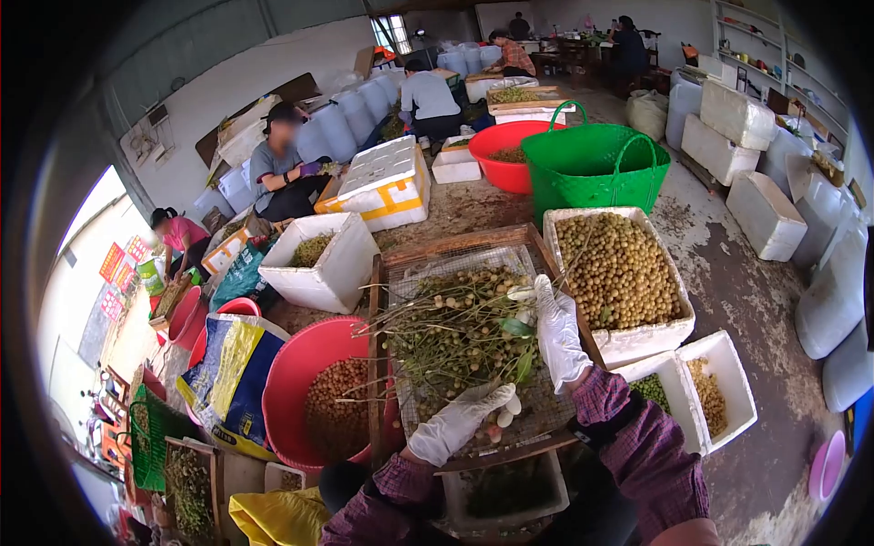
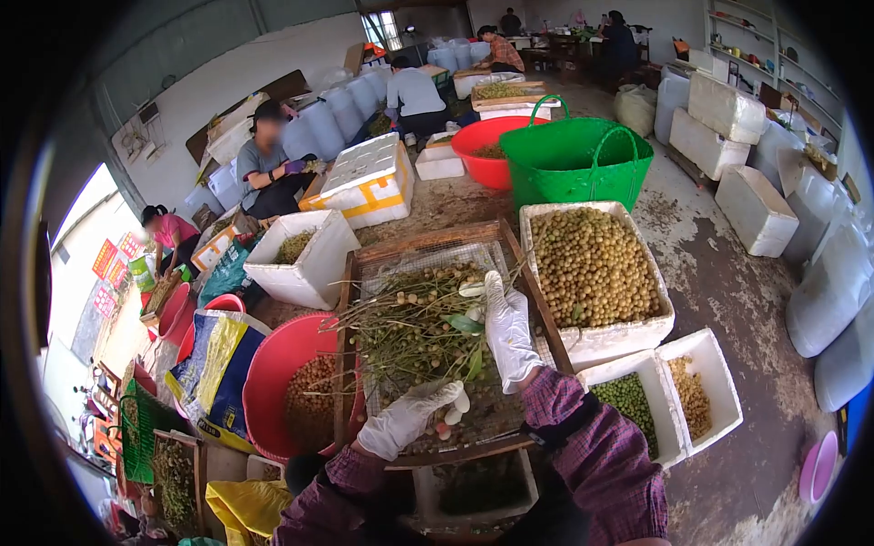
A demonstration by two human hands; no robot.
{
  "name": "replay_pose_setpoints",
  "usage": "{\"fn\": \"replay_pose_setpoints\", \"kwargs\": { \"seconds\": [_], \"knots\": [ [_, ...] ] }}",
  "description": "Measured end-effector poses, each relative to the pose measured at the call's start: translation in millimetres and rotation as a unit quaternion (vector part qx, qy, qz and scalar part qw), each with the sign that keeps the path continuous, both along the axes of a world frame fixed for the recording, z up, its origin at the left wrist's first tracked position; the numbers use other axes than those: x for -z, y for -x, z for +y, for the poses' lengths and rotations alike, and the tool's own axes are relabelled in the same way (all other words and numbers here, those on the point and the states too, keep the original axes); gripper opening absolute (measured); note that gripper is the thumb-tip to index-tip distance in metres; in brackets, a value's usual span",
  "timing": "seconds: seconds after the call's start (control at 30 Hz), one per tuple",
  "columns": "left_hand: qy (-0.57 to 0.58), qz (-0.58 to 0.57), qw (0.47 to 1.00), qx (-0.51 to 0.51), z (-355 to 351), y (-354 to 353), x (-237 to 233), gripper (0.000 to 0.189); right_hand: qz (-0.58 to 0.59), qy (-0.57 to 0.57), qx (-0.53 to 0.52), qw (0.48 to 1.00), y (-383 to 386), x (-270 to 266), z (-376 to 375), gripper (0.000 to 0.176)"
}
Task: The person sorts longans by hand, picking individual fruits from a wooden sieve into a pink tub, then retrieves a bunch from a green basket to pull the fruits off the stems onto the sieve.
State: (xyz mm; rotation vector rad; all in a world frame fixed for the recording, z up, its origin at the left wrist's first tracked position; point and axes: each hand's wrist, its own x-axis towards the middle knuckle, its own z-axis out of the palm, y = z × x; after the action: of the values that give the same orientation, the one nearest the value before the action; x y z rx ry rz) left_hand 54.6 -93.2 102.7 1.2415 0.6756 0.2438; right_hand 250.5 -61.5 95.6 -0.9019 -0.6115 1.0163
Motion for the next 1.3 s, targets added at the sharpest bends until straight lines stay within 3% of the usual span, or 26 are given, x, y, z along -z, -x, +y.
{"fn": "replay_pose_setpoints", "kwargs": {
  "seconds": [0.03,0.13,0.2,0.27,0.33,0.4,0.43,0.53,0.57,0.6,0.7,0.8,0.9,1.0,1.07,1.13,1.17,1.2,1.27,1.3],
  "knots": [
    [0.003,0.03,0.998,-0.047,-4,3,-5,0.035,0.012,-0.009,0.012,1.0,3,-1,0,0.049],
    [-0.042,0.069,0.996,-0.031,6,22,-10,0.033,0.003,-0.017,0.023,1.0,1,-2,3,0.049],
    [-0.151,0.146,0.978,0.001,10,34,-13,0.034,0.004,-0.009,0.042,0.999,0,-5,5,0.049],
    [-0.278,0.169,0.946,0.001,11,56,21,0.032,0.056,-0.049,0.084,0.994,-15,-1,14,0.048],
    [-0.528,0.243,0.814,-0.001,15,75,46,0.024,-0.017,-0.021,0.076,0.997,-36,-17,1,0.049],
    [-0.767,0.232,0.596,-0.045,6,73,43,0.024,-0.061,-0.048,0.066,0.995,-53,-14,6,0.048],
    [-0.726,0.198,0.657,-0.038,0,63,33,0.027,-0.091,-0.055,0.061,0.992,-57,-15,6,0.047],
    [-0.675,0.235,0.691,0.104,-6,45,60,0.028,-0.18,-0.035,0.056,0.981,-48,-23,-9,0.044],
    [-0.678,0.273,0.668,0.141,-6,39,66,0.027,-0.213,-0.025,0.051,0.975,-48,-17,-8,0.044],
    [-0.689,0.256,0.666,0.13,-3,39,76,0.027,-0.247,-0.017,0.048,0.968,-49,-15,-8,0.043],
    [-0.711,0.205,0.668,0.086,11,46,99,0.029,-0.192,-0.016,0.028,0.981,-48,-23,-17,0.04],
    [-0.624,0.183,0.759,0.025,3,41,86,0.027,-0.179,-0.011,0.026,0.984,-57,-25,-22,0.033],
    [-0.693,0.223,0.682,0.078,-8,17,73,0.024,-0.189,0.002,0.026,0.982,-60,-19,-19,0.021],
    [-0.648,0.228,0.72,0.096,-2,4,78,0.019,-0.264,-0.097,0.043,0.959,-51,-5,-4,0.018],
    [-0.553,0.151,0.819,-0.033,7,10,62,0.012,-0.343,-0.075,0.026,0.936,-48,-5,-9,0.019],
    [-0.429,0.09,0.892,-0.113,15,29,53,0.014,-0.502,-0.083,0.042,0.86,-41,-13,-22,0.016],
    [-0.453,0.12,0.874,-0.124,14,40,46,0.013,-0.553,-0.096,0.039,0.826,-37,-8,-19,0.016],
    [-0.384,0.129,0.905,-0.131,7,44,37,0.012,-0.587,-0.111,0.09,0.797,-27,1,-16,0.017],
    [-0.241,0.14,0.95,-0.14,-15,51,20,0.011,-0.618,0.06,-0.061,0.781,-16,-14,-26,0.018],
    [-0.227,0.136,0.958,-0.108,-29,53,20,0.01,-0.6,0.076,-0.079,0.792,-10,-8,-25,0.018]
  ]
}}
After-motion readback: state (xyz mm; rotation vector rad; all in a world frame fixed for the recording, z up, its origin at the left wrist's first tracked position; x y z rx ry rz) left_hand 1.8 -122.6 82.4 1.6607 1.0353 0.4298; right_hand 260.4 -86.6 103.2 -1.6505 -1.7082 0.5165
